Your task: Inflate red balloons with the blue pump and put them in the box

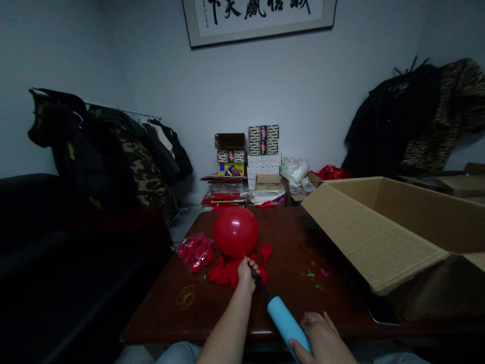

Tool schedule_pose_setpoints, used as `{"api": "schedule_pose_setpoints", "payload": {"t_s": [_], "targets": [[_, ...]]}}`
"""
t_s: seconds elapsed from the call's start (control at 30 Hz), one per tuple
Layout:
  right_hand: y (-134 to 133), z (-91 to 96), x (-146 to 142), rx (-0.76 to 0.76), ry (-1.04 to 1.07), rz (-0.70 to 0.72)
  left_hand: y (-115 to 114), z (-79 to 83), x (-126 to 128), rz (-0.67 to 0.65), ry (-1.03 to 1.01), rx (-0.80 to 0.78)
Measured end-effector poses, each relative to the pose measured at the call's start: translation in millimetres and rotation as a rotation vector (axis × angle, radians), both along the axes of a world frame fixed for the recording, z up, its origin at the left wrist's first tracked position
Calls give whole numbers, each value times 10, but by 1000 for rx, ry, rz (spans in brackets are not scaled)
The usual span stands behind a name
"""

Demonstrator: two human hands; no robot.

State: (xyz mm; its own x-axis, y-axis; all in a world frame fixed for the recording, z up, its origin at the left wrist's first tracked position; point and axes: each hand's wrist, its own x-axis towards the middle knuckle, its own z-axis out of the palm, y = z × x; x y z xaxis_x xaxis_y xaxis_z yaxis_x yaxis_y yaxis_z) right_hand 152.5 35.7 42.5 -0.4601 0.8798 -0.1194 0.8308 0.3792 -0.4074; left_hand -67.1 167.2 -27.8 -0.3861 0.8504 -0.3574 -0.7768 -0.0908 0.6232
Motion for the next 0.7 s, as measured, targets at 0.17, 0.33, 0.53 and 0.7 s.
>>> {"api": "schedule_pose_setpoints", "payload": {"t_s": [0.17,0.33,0.53,0.7], "targets": [[184,-21,-296,60,-7,-56,-49,-102,50,-36,-18,1],[288,-144,-467,109,-12,-69,-72,-108,10,-62,-22,-44],[198,-210,-484,128,9,-62,-42,-119,-18,-57,46,-76],[115,-231,-302,100,-32,-23,-5,-105,-20,-23,91,-42]]}}
